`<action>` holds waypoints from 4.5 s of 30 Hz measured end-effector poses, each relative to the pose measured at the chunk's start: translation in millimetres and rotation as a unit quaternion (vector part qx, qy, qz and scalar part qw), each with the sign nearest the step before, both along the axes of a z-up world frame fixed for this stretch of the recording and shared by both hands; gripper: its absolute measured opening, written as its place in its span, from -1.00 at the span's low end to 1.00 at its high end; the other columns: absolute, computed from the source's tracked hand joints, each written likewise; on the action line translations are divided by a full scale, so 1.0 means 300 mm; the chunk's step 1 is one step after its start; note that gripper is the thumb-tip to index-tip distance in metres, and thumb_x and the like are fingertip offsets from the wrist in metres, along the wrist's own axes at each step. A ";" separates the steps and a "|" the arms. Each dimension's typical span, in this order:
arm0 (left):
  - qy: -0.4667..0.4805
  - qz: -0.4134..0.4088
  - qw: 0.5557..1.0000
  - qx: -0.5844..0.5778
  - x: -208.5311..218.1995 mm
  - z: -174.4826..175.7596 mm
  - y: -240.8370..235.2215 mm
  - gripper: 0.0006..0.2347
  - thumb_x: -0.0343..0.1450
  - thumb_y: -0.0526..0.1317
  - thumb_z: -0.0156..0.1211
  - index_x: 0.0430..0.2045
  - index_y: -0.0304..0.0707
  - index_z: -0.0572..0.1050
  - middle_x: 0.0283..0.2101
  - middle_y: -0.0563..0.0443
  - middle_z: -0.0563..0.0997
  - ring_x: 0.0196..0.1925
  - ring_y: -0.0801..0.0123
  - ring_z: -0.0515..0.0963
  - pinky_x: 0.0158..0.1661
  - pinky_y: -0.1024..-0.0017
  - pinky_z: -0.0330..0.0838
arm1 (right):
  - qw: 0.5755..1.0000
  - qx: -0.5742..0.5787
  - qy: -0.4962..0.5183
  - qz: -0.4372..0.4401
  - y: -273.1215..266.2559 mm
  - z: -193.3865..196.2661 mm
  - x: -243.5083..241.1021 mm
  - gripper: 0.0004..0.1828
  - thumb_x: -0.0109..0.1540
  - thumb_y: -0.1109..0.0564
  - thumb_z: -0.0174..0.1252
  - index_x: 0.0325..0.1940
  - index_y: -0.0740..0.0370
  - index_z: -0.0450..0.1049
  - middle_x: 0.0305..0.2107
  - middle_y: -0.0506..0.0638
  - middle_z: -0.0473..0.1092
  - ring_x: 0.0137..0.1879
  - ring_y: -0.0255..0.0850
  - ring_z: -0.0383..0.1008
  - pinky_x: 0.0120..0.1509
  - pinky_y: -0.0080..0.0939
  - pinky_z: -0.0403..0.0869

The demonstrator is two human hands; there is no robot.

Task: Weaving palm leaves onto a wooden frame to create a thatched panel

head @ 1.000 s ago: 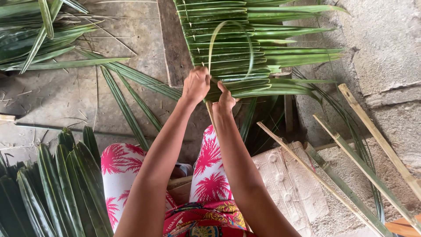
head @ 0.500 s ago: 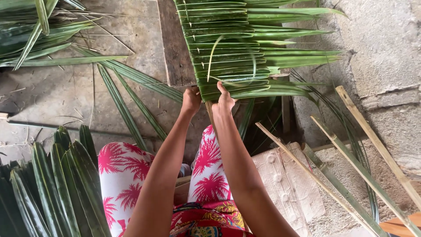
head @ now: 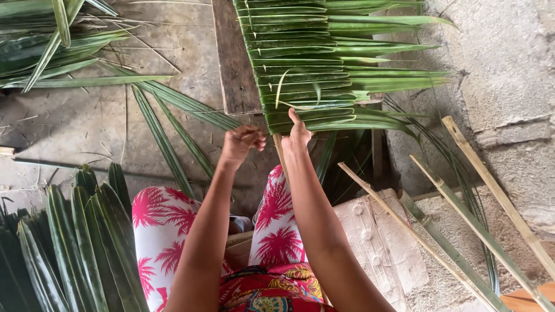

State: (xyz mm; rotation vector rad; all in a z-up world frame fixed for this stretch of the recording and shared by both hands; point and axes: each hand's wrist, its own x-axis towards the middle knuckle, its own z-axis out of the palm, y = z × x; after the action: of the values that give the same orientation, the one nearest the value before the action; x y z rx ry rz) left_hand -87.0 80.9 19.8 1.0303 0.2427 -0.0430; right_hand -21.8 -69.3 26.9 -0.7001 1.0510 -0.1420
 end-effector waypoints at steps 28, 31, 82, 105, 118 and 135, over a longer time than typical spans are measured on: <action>-0.134 0.168 0.901 0.377 0.119 -0.291 -0.231 -0.84 0.34 -0.40 0.26 -0.64 -0.06 0.55 -0.58 0.05 0.53 -0.42 0.33 0.62 -0.30 0.45 0.48 | 0.998 -0.044 0.040 0.030 0.042 0.193 -0.029 0.06 -0.19 0.19 0.67 0.29 0.40 0.27 0.07 0.34 0.39 0.25 0.22 0.43 0.24 0.35 0.42; -0.117 0.163 0.907 0.370 0.118 -0.250 -0.223 -0.88 0.35 -0.40 0.27 -0.59 -0.14 0.56 -0.57 -0.05 0.53 -0.43 0.47 0.52 -0.29 0.34 0.47 | 0.999 -0.033 0.024 0.014 0.050 0.193 -0.021 0.01 -0.18 0.27 0.65 0.28 0.39 0.30 -0.01 0.29 0.43 0.15 0.22 0.49 0.19 0.35 0.46; -0.623 0.024 0.710 0.326 -0.104 0.963 -0.742 -0.96 0.53 -0.59 0.04 -0.22 -0.61 0.39 -0.63 0.02 0.47 -0.67 0.34 0.51 -0.67 0.49 0.53 | 0.991 0.044 0.028 0.124 -0.111 -0.077 0.154 -0.06 -0.06 0.07 0.58 0.27 0.28 0.21 0.19 0.32 0.32 0.21 0.22 0.43 0.31 0.28 0.46; -0.051 -0.141 0.750 0.644 0.749 -0.107 -0.177 -0.78 0.36 -0.18 0.33 -0.25 -0.33 0.52 -0.24 -0.18 0.66 -0.13 -0.01 0.72 -0.16 0.13 0.63 | 0.992 -0.006 -0.008 0.124 0.055 0.179 0.018 0.11 -0.10 -0.05 0.66 0.42 0.28 0.27 0.34 0.26 0.21 0.50 0.15 0.14 0.61 0.17 0.06; -0.445 0.034 0.783 0.434 0.053 0.219 -0.301 -0.87 0.56 -0.33 -0.02 -0.10 -0.38 0.44 -0.15 -0.31 0.54 0.02 -0.19 0.58 0.05 0.08 0.52 | 0.959 -0.077 -0.053 0.268 -0.161 -0.069 -0.032 -0.45 0.14 -0.07 0.35 0.12 0.19 0.39 -0.09 0.03 0.51 0.02 -0.14 0.54 0.24 -0.08 0.24; -0.063 0.083 0.985 0.137 -0.394 0.340 -0.513 -0.84 0.63 -0.26 -0.08 -0.20 -0.24 0.50 -0.54 0.12 0.29 -0.48 0.50 0.32 -0.38 0.47 0.38 | 0.837 -0.338 0.183 0.389 -0.110 -0.010 -0.011 -0.08 -0.02 -0.86 -0.02 0.32 -0.57 0.35 0.33 -0.14 0.26 0.48 -0.10 0.12 0.49 0.17 -0.45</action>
State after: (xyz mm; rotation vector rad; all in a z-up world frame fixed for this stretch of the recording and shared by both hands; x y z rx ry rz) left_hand -205.0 -73.1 121.7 1.2778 0.2221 0.2115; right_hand -25.2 -102.3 23.9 -1.8111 0.9880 0.3677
